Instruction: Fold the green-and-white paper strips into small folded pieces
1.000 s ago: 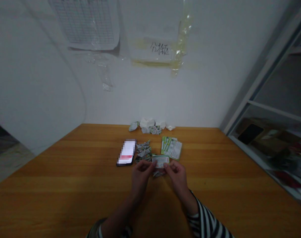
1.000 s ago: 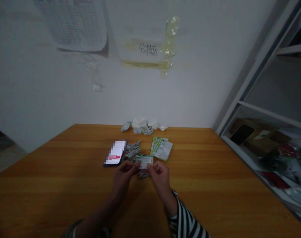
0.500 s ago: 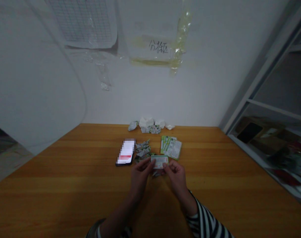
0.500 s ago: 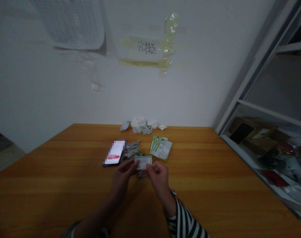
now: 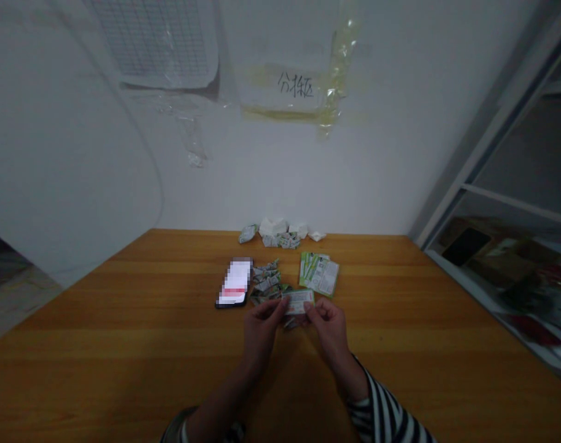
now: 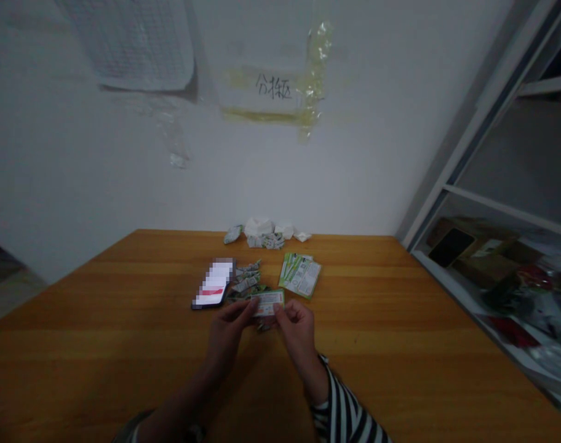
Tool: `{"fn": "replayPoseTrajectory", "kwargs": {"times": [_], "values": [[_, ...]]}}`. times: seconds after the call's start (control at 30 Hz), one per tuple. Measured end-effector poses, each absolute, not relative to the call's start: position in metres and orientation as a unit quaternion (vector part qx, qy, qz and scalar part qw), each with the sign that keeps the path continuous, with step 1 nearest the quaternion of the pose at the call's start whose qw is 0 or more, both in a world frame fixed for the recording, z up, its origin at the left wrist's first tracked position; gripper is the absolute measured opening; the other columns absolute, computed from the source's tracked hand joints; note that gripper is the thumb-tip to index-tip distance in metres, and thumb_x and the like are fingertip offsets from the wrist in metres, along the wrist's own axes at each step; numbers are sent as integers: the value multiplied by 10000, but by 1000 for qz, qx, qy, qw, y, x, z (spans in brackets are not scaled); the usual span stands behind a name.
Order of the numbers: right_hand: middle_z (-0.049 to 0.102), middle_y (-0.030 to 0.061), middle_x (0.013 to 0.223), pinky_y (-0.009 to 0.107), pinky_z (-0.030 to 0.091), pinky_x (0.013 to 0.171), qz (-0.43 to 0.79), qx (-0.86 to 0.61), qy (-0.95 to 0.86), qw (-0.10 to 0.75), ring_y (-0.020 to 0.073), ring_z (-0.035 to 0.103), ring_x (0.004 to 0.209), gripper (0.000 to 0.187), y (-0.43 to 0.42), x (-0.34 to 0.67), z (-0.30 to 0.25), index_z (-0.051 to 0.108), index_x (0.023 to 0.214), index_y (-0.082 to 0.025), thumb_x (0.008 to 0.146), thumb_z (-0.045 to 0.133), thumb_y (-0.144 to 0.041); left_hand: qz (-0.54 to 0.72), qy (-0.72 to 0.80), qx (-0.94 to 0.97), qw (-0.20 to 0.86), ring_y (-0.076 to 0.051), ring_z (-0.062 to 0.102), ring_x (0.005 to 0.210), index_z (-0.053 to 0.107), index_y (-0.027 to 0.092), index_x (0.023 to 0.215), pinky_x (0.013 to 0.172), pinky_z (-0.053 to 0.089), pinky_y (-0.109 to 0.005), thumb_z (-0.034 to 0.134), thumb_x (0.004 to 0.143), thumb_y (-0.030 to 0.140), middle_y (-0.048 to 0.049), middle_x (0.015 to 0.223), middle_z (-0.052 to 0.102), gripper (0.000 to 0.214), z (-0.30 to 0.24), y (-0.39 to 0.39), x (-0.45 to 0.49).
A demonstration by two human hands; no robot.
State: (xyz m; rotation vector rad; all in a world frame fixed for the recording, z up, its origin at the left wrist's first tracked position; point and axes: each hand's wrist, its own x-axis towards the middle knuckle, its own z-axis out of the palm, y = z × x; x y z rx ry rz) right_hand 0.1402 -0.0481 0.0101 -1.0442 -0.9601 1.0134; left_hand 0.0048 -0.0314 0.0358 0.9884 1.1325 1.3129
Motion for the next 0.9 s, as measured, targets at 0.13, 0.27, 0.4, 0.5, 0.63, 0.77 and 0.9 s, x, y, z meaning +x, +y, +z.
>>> {"fn": "replayPoseTrajectory", "kwargs": {"times": [0.13, 0.27, 0.4, 0.5, 0.63, 0.77, 0.9], "values": [[593, -21, 502, 222, 418, 473, 430, -464, -445, 634, 120, 545, 458, 361, -47, 140, 6, 490, 602, -193, 793, 647, -456, 552, 467, 431, 540, -193, 666, 668, 770, 143, 777, 627, 535, -269, 766, 653, 391, -67, 754, 753, 278, 34, -31, 2], [654, 26, 810, 256, 485, 607, 273, -505, -522, 631, 170, 618, 727, 223, -46, 151, 18, 553, 874, -200, 796, 656, -381, 521, 458, 481, 535, -161, 634, 596, 771, 144, 734, 560, 496, -224, 759, 662, 385, -54, 676, 736, 252, 38, -30, 1], [640, 89, 1123, 333, 439, 881, 159, -487, -697, 503, 229, 567, 1067, 262, -45, 169, 34, 610, 1089, -216, 836, 621, -287, 449, 434, 553, 551, -135, 585, 488, 755, 146, 633, 484, 445, -206, 755, 659, 380, -32, 545, 687, 235, 39, -31, 4], [710, 28, 781, 245, 442, 655, 180, -477, -772, 380, 169, 647, 736, 218, -45, 177, 34, 682, 831, -215, 924, 488, -249, 420, 428, 582, 549, -137, 579, 472, 745, 146, 610, 477, 437, -210, 742, 670, 385, -34, 531, 681, 246, 35, -31, 5], [696, 9, 671, 214, 366, 549, 145, -488, -801, 316, 144, 627, 610, 232, -46, 179, 30, 665, 756, -208, 915, 497, -219, 380, 409, 623, 548, -136, 566, 458, 733, 140, 593, 458, 417, -209, 721, 690, 394, -38, 523, 672, 271, 26, -28, 1], [682, 10, 631, 219, 319, 523, 105, -489, -817, 287, 141, 613, 574, 237, -47, 178, 27, 643, 718, -201, 905, 499, -199, 356, 396, 627, 569, -122, 545, 448, 715, 135, 582, 456, 394, -202, 727, 684, 402, -25, 507, 651, 286, 23, -26, 1], [654, 19, 599, 236, 300, 521, 38, -539, -774, 329, 143, 587, 541, 282, -45, 177, 23, 618, 686, -189, 914, 454, -200, 419, 380, 573, 593, -126, 575, 544, 664, 147, 697, 526, 448, -211, 736, 684, 396, -1, 601, 639, 259, 28, -27, 5]]}}
